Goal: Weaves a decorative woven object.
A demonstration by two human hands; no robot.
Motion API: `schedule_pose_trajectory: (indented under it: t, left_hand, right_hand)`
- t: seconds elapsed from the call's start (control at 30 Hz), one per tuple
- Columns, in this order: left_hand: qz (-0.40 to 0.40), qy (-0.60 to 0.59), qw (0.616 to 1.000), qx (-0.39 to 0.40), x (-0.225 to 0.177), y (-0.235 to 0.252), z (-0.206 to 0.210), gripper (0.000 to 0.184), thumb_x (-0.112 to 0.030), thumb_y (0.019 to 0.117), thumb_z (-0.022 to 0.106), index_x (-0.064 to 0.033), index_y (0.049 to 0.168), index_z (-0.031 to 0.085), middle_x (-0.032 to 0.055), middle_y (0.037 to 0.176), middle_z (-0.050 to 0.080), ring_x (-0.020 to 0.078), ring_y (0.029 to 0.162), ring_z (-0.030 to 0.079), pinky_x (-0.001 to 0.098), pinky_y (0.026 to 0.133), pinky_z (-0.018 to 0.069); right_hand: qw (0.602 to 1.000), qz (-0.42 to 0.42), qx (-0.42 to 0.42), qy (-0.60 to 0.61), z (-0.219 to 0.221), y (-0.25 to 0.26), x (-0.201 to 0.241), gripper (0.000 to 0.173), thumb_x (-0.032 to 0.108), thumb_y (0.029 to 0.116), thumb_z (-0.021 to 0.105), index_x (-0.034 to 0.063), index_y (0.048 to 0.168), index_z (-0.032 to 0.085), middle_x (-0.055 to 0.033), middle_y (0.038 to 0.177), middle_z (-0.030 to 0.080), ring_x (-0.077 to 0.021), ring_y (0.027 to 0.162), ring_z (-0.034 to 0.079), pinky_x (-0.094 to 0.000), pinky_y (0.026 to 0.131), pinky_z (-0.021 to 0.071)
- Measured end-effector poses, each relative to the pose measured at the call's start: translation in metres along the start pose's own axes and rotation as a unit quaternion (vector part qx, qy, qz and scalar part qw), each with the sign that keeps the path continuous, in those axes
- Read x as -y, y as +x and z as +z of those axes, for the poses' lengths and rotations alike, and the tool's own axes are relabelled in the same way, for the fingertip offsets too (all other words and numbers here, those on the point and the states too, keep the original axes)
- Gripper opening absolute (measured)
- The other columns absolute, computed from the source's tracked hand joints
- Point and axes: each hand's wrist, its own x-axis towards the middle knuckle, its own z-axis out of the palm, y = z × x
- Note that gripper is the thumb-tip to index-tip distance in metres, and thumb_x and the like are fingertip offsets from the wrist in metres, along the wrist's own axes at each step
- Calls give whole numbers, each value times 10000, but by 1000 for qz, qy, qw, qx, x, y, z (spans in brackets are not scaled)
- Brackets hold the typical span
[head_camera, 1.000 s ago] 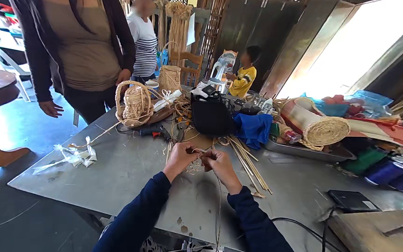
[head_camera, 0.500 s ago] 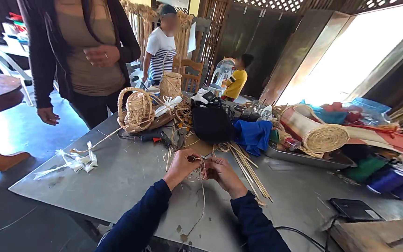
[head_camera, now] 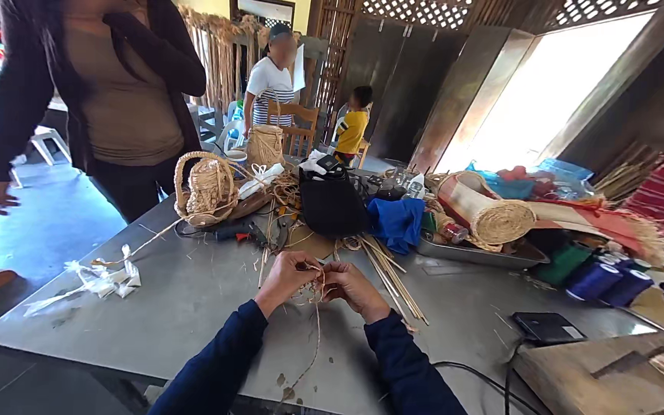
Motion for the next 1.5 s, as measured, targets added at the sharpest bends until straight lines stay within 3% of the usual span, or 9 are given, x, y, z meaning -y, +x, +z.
schedule_pose_trajectory:
  t: [0.33, 0.6, 0.7, 0.8, 0.9, 1.03, 1.2, 1.37, 1.5]
  left_hand:
    - [-13, -139, 990, 30, 0, -1, -3, 122, 73, 824, 683, -23, 888, 724, -33, 827, 720, 22, 745, 665, 216, 725, 573]
    - [7, -164, 986, 20, 0, -1, -7, 115, 62, 838, 688, -26, 900, 725, -26, 822, 726, 30, 711, 663, 216, 682, 568]
    - [6, -163, 987, 4, -2, -2, -7, 110, 56, 843, 681, -23, 911, 718, -32, 818, 714, 23, 695, 647, 208, 658, 554]
    - [13, -182, 983, -13, -3, 0, -9, 106, 64, 849, 669, -12, 909, 712, -20, 832, 714, 38, 744, 663, 230, 714, 570]
    - [13, -213, 977, -19, -4, 0, -9, 114, 71, 845, 665, -17, 893, 720, -12, 833, 722, 45, 764, 674, 241, 738, 580]
    - [2, -236, 972, 2, -3, -1, -4, 121, 68, 838, 671, -38, 868, 721, -14, 831, 724, 44, 724, 667, 226, 675, 573]
    - [-11, -315, 949, -19, -15, -4, -5, 190, 94, 851, 610, -57, 855, 725, -7, 787, 727, 43, 659, 662, 214, 624, 566]
    - [4, -429, 900, -75, -13, -4, -20, 247, 87, 853, 562, -105, 832, 715, 6, 817, 733, 49, 692, 685, 214, 645, 589]
    - [10, -496, 863, -99, -4, 1, -34, 224, 64, 909, 547, -85, 874, 710, 34, 845, 733, 74, 707, 695, 221, 656, 600]
  right_hand:
    - [995, 6, -68, -66, 19, -15, 15, 83, -15, 985, 524, 5, 954, 598, -50, 722, 652, -141, 588, 654, -295, 576, 581]
    - [985, 46, -129, 109, 39, -15, 11, 146, 32, 1014, 424, 34, 985, 567, -63, 702, 621, -151, 560, 616, -301, 526, 547]
    - [987, -42, -156, 25, 42, -16, 11, 104, -31, 1002, 492, -16, 993, 595, -60, 764, 642, -132, 618, 639, -286, 580, 568]
    - [963, -167, -158, -140, 38, -11, 15, 65, -63, 893, 596, -26, 936, 628, -45, 797, 642, -100, 666, 628, -267, 641, 554]
    - [932, -216, -143, -253, 32, -10, 22, 144, -17, 833, 654, -13, 977, 651, -38, 823, 657, -83, 704, 628, -268, 674, 544]
    - [958, -98, -77, -259, 27, -19, 39, 213, -44, 866, 660, -51, 1078, 645, -88, 890, 660, -127, 716, 640, -302, 682, 565]
    - [981, 72, -95, -151, 33, -17, 28, 136, 91, 1054, 498, 9, 1029, 603, -16, 688, 606, -105, 550, 601, -262, 527, 522]
    - [986, 46, -93, -132, 5, -7, 0, 136, 29, 1013, 543, -4, 1096, 646, -17, 753, 685, -54, 540, 576, -214, 510, 472]
    - [982, -26, -156, -105, -24, -21, 6, 140, 91, 1030, 585, -13, 1104, 642, -13, 738, 676, -72, 594, 631, -234, 564, 536]
